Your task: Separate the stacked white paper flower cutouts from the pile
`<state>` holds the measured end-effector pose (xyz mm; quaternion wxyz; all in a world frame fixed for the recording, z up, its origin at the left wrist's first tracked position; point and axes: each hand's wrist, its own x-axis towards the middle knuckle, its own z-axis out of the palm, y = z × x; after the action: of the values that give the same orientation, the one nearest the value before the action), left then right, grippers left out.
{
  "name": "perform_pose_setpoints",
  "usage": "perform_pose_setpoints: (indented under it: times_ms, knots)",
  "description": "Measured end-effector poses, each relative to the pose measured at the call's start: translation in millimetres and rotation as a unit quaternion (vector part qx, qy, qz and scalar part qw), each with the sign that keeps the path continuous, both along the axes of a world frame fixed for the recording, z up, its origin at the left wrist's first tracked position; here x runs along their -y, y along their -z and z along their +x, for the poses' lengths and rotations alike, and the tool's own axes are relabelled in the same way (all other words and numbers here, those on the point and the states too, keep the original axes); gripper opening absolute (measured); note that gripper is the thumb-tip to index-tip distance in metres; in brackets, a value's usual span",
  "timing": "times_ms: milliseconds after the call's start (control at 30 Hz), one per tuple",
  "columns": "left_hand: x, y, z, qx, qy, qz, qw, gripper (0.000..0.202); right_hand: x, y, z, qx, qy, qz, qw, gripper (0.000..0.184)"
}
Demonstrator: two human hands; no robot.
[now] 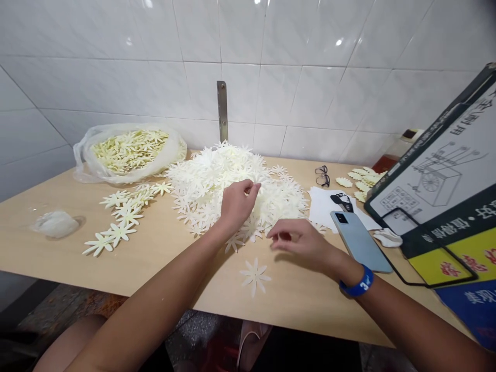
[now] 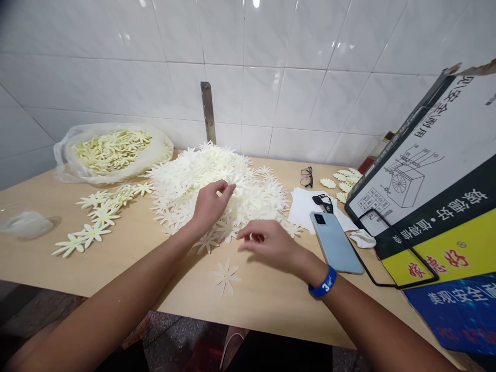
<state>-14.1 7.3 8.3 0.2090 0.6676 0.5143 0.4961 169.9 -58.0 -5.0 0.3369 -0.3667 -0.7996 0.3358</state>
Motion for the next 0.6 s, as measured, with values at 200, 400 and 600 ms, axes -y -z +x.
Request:
perform_pose_setpoints:
  times_ms: [200,400,600]
  knots:
    - [-2,2.4,1,-0.007,0.027,-0.023,0.999,0.024,21,5.3,-20,0.164,-0.219,0.084,0.958,0.022]
    - [3,4.7,6,0.016,0.039,-0.037,0.998,0.032,19,4.1,-18,0.102,-0.189,0.025,0.976,0.017]
    - [2,8.7,6,-0.035,0.012,-0.044,0.998,0.044,-15,1.9,6,-0.057,0.221,0.066,0.971,0.029]
